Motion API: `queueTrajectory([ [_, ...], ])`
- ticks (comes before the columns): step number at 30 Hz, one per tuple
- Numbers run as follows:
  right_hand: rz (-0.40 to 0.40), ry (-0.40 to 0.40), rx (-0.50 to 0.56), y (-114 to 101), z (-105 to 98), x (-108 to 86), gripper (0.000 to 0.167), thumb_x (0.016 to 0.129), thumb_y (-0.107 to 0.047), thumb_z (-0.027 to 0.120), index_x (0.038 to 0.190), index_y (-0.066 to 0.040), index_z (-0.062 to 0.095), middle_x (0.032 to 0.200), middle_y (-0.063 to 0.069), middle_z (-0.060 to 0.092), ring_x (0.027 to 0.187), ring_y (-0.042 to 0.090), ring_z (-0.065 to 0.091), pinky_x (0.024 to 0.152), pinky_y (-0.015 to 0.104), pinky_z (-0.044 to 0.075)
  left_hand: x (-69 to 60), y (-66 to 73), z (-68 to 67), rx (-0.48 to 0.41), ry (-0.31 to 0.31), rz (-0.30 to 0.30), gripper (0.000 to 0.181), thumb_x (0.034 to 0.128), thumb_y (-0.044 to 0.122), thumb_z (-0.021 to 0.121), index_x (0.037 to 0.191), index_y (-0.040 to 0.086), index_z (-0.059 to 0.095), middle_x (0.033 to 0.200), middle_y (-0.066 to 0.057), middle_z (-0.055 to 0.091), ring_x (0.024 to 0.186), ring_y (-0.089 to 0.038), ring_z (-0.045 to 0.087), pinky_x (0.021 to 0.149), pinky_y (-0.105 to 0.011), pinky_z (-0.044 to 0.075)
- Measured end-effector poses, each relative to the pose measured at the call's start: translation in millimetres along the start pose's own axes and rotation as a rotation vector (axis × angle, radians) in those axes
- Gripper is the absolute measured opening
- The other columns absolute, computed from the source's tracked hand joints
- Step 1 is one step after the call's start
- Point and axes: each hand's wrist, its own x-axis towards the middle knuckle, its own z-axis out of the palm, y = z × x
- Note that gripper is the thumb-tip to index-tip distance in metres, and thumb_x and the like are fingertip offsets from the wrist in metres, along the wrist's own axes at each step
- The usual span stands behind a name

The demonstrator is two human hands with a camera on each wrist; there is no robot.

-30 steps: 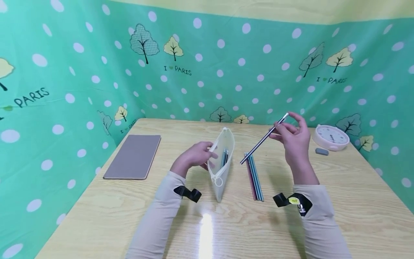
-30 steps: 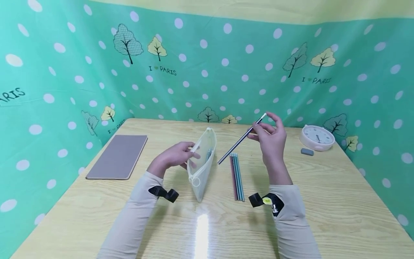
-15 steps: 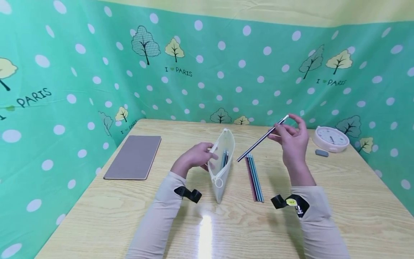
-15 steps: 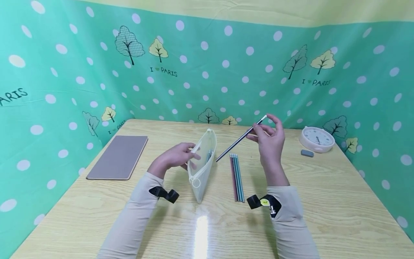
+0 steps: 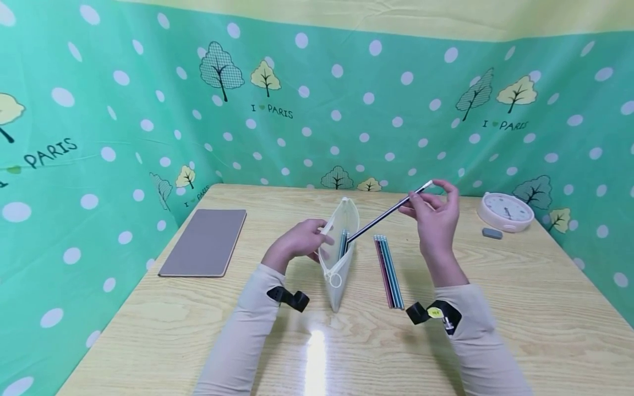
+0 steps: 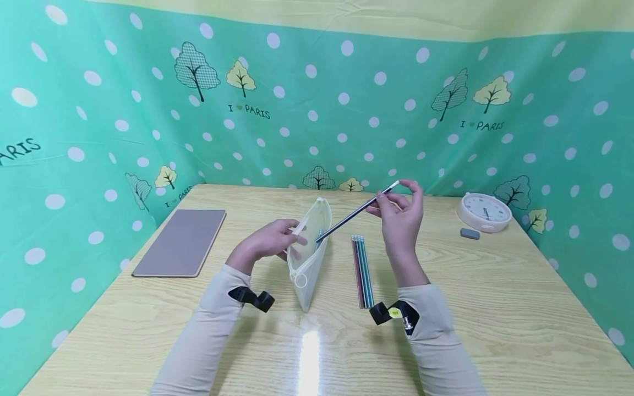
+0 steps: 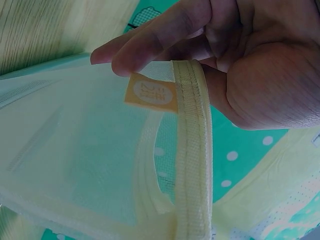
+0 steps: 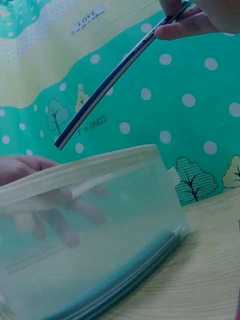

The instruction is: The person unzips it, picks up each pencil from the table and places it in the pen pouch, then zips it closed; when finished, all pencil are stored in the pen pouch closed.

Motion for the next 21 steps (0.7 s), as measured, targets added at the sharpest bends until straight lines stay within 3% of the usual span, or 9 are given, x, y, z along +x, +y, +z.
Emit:
queueTrajectory([
  [9,-0.016,-0.141,-0.111,11.7,10.3,-13.4,0.044,0.096,0.011,0.063,0.128,-0.014,0.050,0.084,-0.002,0.071,0.070,0.010,0.073,0.071,0.028,0.066,0.7,-0.8,1.3,0.006,0.003,0.001,0.043,0.1035,0.002,0.050,0.145,-0.009,0.047,0.129,-0.029,0.065,0.089,-0.033,0.074,0.074,-0.039,0.067],
  [21,0.007,-0.278,-0.158,15.0,15.8,-19.9,0.047,0.093,0.017,0.060,0.134,-0.006,0.052,0.081,-0.005,0.068,0.068,0.009,0.070,0.065,0.026,0.065,0.8,0.0,-0.2,0.000,0.015,-0.002,0.034,0.1052,0.003,0.048,0.138,-0.007,0.051,0.122,-0.026,0.068,0.083,-0.030,0.073,0.072,-0.037,0.066],
])
